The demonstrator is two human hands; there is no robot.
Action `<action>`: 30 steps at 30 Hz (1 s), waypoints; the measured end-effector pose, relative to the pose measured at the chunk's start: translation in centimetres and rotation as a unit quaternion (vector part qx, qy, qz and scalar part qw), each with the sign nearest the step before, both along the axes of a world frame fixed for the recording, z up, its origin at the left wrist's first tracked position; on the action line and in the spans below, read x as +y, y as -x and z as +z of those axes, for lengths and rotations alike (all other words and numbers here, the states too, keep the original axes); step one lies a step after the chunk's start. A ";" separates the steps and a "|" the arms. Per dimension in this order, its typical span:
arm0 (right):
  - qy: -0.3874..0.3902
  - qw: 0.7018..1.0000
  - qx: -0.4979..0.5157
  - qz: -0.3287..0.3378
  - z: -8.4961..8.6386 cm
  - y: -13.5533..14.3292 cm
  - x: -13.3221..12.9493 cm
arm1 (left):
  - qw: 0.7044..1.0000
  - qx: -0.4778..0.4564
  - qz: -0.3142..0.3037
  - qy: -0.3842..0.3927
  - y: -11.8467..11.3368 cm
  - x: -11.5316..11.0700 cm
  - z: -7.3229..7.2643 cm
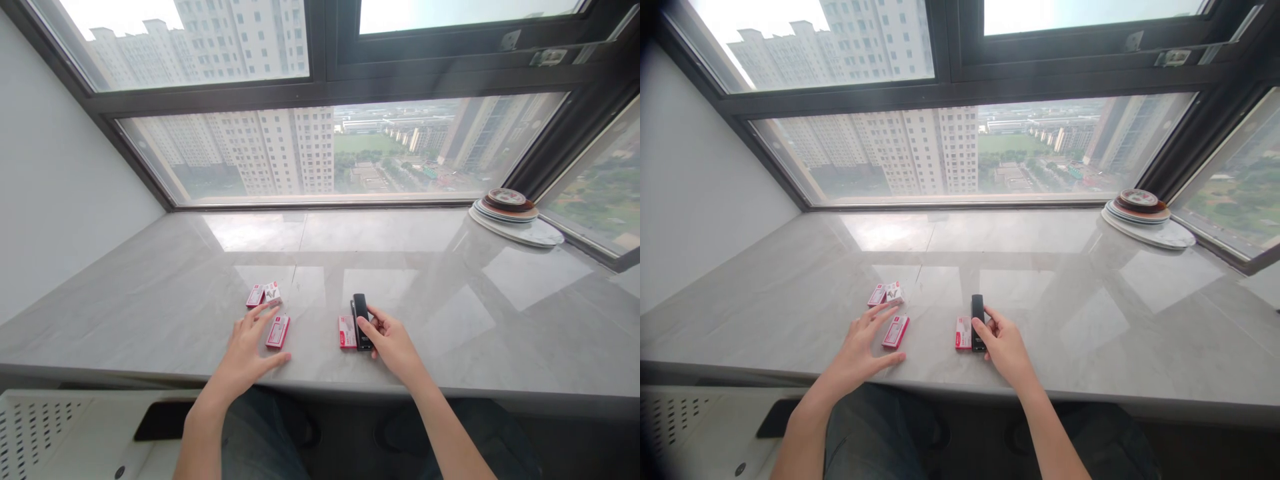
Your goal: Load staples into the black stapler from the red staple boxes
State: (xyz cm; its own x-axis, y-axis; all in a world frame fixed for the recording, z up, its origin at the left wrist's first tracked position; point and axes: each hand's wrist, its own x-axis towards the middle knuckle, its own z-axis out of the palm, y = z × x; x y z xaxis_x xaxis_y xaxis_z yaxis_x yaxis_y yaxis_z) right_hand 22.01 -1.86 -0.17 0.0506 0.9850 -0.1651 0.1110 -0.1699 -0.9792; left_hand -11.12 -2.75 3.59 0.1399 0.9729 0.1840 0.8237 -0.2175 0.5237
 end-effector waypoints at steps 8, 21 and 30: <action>0.000 1.000 -0.002 -0.004 0.3 0.0 -0.1 | 0.995 -0.020 -0.055 0.080 -3.8 1.8 0.4; -0.001 1.000 0.001 -0.009 0.2 0.0 -0.1 | 0.988 -0.042 -0.095 0.111 -4.7 -0.5 1.9; -0.005 1.000 0.008 -0.004 0.6 0.1 -0.2 | 0.980 -0.080 -0.179 0.030 -11.1 2.3 2.0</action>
